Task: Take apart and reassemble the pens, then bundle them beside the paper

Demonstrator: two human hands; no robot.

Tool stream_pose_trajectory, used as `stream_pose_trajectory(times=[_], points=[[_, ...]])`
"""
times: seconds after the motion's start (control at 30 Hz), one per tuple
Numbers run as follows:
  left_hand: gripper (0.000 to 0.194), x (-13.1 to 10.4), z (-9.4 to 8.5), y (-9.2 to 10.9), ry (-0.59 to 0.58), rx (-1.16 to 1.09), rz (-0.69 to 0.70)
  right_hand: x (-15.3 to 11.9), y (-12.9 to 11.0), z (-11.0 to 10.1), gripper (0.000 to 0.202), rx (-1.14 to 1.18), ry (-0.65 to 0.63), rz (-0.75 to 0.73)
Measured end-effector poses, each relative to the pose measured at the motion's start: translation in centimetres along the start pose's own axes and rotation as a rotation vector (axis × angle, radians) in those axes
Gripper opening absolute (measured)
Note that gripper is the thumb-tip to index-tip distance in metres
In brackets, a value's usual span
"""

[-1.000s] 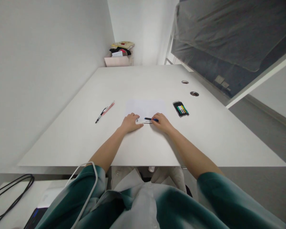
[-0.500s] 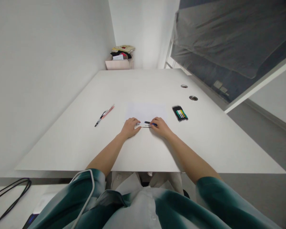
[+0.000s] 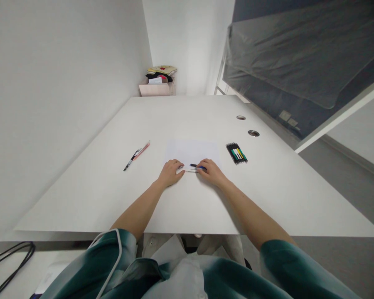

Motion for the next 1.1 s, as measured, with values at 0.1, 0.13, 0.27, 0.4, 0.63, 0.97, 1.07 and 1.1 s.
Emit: stream_pose_trajectory(times=[0.1, 0.13, 0.27, 0.4, 0.63, 0.97, 1.07, 1.1], points=[[0.023, 0.02, -0.01, -0.14, 0.004, 0.001, -0.002, -0.07, 0.02, 0.03, 0.018, 0.006, 0.000, 0.010], [0.023, 0.03, -0.02, -0.21, 0.006, 0.001, -0.004, -0.09, 0.04, 0.02, 0.019, 0.007, -0.004, 0.015], [0.023, 0.08, -0.05, -0.38, 0.008, -0.010, -0.006, -0.12, 0.19, -0.03, 0.020, 0.000, -0.006, 0.034], [0.024, 0.10, -0.02, -0.35, 0.003, -0.015, 0.016, -0.10, 0.38, 0.05, 0.019, -0.011, 0.004, 0.033], [0.025, 0.08, -0.14, -0.30, 0.014, -0.003, -0.023, -0.10, 0.25, 0.18, 0.018, -0.001, 0.008, 0.013], [0.026, 0.28, 0.06, -0.39, -0.002, 0.039, -0.020, -0.07, 0.27, 0.34, 0.011, -0.048, -0.014, 0.026], [0.026, 0.32, 0.08, -0.43, -0.006, 0.048, -0.013, -0.04, 0.22, 0.28, 0.012, -0.062, -0.029, 0.026], [0.026, 0.33, 0.10, -0.44, -0.006, 0.050, -0.013, -0.04, 0.22, 0.27, 0.012, -0.065, -0.029, 0.028]])
Point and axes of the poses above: each hand's wrist, its own x-axis towards the middle knuckle, its own z-axis out of the palm, y = z × x, the point moved 3 cm from there along x, towards the middle knuckle, and after that the axes turned 8 degrees about -z, right-handed, at the moved point
